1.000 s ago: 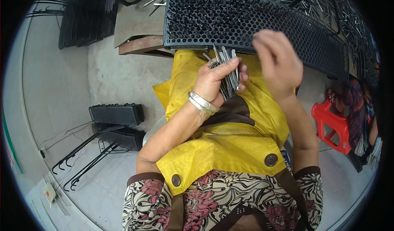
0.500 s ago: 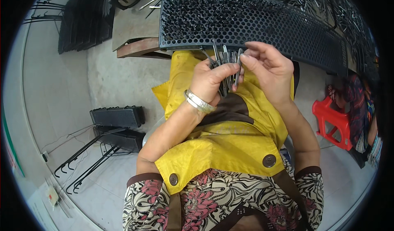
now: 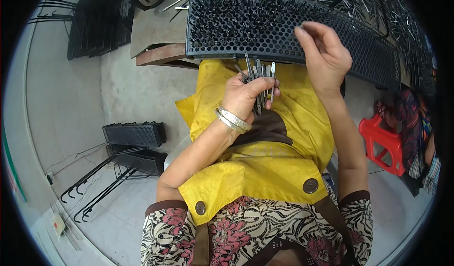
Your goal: The person is sorting through a large pile of small metal pins and inserting them individually into a perforated sorting tray.
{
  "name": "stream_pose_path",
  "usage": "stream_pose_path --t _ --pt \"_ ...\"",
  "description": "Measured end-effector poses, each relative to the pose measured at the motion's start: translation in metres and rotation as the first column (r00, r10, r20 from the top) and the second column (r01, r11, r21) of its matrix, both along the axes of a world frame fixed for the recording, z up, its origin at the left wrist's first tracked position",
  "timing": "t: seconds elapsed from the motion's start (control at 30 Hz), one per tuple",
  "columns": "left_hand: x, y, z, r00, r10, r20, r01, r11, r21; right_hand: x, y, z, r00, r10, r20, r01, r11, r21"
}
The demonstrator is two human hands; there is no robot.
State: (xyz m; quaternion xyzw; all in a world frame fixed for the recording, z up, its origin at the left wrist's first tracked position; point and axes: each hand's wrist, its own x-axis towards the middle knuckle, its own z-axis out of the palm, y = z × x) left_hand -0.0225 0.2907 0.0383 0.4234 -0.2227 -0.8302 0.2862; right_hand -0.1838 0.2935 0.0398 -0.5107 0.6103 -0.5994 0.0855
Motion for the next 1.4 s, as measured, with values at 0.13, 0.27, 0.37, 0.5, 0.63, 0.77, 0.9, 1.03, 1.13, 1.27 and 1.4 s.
stream_pose_path --t 0.13,0.27,0.37,0.5,0.63,0.77,0.9,1.03,1.13,1.27,1.4 --pt "0.0 0.001 0.0 1.0 0.001 -0.018 -0.002 1.0 -0.014 -0.002 -0.025 -0.001 0.937 -0.065 -0.344 -0.002 0.982 -0.19" --pt "0.002 0.001 -0.002 0.999 0.005 -0.033 -0.005 1.0 -0.017 -0.003 -0.039 -0.009 0.876 0.001 -0.483 -0.152 0.95 -0.274" --pt "0.003 0.001 -0.004 0.999 0.024 -0.024 -0.024 1.0 -0.012 -0.002 -0.044 -0.006 0.83 0.045 -0.557 -0.245 0.925 -0.29" --pt "0.002 0.001 -0.003 0.999 0.051 -0.013 -0.051 0.999 -0.003 -0.002 -0.046 -0.003 0.809 0.07 -0.584 -0.28 0.919 -0.277" --pt "0.001 0.001 -0.003 0.998 0.055 0.0 -0.055 0.998 -0.011 -0.004 -0.04 -0.01 0.747 0.128 -0.652 -0.281 0.95 -0.135" --pt "0.001 0.0 -0.003 0.996 0.082 -0.019 -0.083 0.997 -0.007 0.003 -0.027 -0.016 0.7 0.173 -0.693 -0.223 0.975 0.018" --pt "0.002 -0.001 -0.002 0.993 0.11 -0.035 -0.111 0.994 -0.012 0.017 0.005 0.005 0.933 0.359 -0.027 -0.337 0.896 0.288" --pt "0.0 -0.002 0.002 0.998 0.056 -0.038 -0.057 0.998 -0.03 0.012 0.013 0.008 0.73 0.384 0.566 -0.63 0.698 0.339" --pt "-0.001 -0.001 0.004 0.994 0.112 -0.011 -0.112 0.994 -0.009 0.012 0.004 0.011 0.881 0.249 0.403 -0.396 0.855 0.336" --pt "0.0 -0.001 0.002 0.982 0.181 -0.059 -0.18 0.983 0.027 0.011 -0.015 0.003 0.999 0.038 0.032 -0.041 0.993 0.107" --pt "0.002 -0.001 -0.003 0.984 0.149 -0.096 -0.152 0.988 -0.028 0.01 -0.029 -0.007 0.947 0.009 -0.32 -0.048 0.992 -0.116"
